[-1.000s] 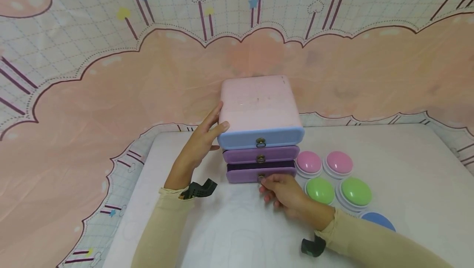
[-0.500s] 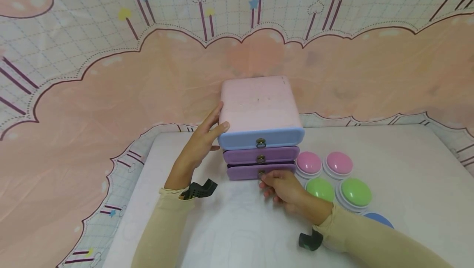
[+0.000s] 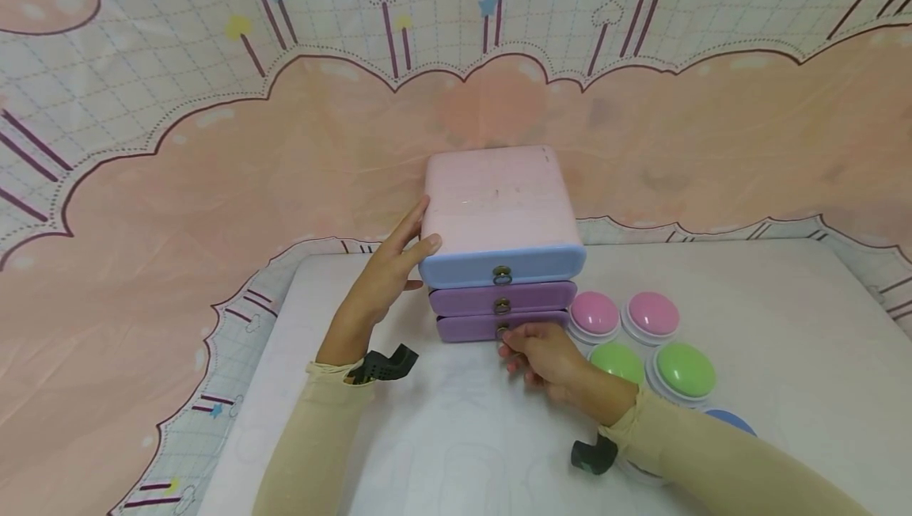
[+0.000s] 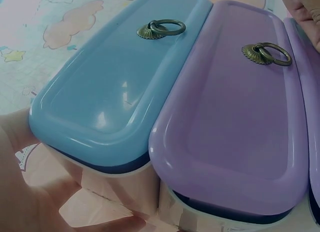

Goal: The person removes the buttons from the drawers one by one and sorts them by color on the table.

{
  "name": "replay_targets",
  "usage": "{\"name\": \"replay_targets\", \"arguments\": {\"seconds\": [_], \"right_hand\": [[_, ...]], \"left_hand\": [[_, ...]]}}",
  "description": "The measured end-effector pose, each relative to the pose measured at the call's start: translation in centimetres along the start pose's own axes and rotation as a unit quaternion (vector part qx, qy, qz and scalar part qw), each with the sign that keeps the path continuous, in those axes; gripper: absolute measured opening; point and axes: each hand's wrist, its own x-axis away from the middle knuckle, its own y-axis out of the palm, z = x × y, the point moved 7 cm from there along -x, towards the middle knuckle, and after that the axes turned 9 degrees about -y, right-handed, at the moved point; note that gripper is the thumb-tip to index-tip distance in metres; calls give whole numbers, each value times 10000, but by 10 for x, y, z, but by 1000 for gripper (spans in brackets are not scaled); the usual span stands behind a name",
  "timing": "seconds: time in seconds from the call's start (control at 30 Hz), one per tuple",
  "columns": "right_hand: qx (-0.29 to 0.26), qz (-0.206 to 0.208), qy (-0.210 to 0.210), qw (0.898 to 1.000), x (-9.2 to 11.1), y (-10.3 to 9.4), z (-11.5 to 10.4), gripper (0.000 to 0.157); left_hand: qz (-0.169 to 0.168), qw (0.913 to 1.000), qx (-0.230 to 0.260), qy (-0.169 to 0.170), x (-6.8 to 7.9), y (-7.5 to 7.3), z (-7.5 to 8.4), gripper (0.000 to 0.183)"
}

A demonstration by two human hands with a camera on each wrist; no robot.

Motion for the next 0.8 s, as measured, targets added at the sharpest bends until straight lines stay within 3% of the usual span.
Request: {"name": "replay_targets", "arguments": {"seconds": [0.8], "right_hand": [[-90,-169,8,9998,-5,2,3,17]], "left_hand": [[0,10000,87,-42,0,0,0,67]]}}
